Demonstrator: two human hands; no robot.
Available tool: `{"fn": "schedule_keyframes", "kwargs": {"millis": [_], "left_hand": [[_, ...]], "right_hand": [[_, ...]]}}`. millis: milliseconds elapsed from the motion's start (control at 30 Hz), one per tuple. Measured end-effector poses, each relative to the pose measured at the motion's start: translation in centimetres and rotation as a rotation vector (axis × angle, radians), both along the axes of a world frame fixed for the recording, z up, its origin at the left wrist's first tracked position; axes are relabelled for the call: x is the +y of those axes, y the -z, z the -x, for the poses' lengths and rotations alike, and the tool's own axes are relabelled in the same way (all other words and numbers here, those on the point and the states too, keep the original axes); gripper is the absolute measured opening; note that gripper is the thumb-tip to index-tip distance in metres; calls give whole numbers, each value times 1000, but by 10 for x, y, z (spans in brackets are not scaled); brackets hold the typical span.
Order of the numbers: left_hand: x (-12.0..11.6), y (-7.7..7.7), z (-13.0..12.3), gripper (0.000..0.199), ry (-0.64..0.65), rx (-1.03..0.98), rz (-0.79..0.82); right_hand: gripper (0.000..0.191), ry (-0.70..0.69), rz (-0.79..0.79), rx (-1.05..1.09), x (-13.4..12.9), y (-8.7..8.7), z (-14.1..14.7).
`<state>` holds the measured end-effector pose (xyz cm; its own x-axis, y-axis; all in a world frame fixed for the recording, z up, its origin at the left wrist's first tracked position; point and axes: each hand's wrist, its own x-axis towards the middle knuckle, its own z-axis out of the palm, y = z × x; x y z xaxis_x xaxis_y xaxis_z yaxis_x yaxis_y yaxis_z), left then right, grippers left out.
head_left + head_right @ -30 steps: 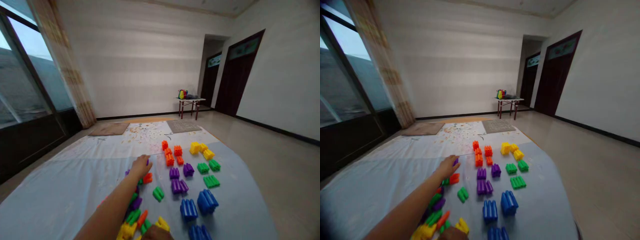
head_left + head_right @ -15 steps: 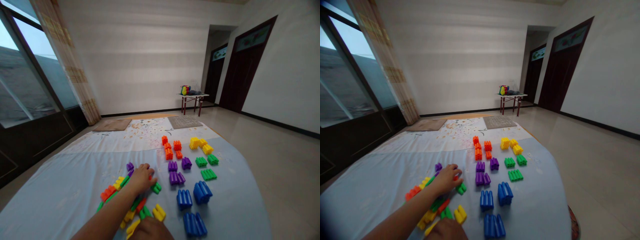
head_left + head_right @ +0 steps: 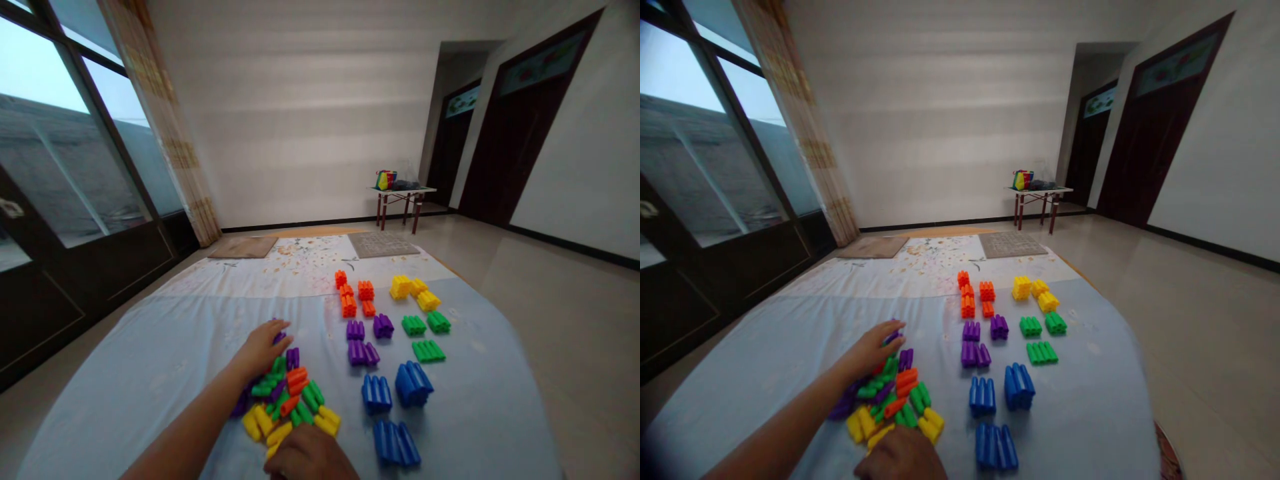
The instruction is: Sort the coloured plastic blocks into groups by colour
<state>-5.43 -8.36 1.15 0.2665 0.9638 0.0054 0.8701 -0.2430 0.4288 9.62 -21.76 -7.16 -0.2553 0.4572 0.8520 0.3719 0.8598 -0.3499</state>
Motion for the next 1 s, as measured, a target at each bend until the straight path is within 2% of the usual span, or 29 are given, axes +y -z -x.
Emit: {"fn": "schedule_keyframes", "kwargs": {"millis": [100,167,267,400,467,600,700,800,867,1000], "left_hand": [[26,9,12,64,-83,-34,11],[31,14,13,65,-85,-75,42],[18,16,6,64,-23,-149,106],[-8,5,-1,60,101,-234,224],[-16,-1,4,57,95,-321,229],[-20,4,34,58,-185,-597,19],[-26,19,63,64,-410,-639,-102],[-38,36,83,62,-597,-647,-174],[-46,45,89,59,-645,-655,-201],[-55,53,90,56,-638,-677,-224]], "right_hand": [[12,-11,25,-73,2,-14,-11],[12,1,50,-96,2,-23,-17],[13,1,108,-144,0,-30,-21],[12,-39,195,-229,-5,-30,-22],[11,-65,234,-250,-8,-30,-22],[14,-97,307,-255,-13,-39,-27],[15,-92,346,-232,-14,-44,-30],[16,-88,399,-209,-12,-43,-32],[17,-82,435,-191,-11,-41,-33],[16,-33,476,-162,-9,-45,-37]]}}
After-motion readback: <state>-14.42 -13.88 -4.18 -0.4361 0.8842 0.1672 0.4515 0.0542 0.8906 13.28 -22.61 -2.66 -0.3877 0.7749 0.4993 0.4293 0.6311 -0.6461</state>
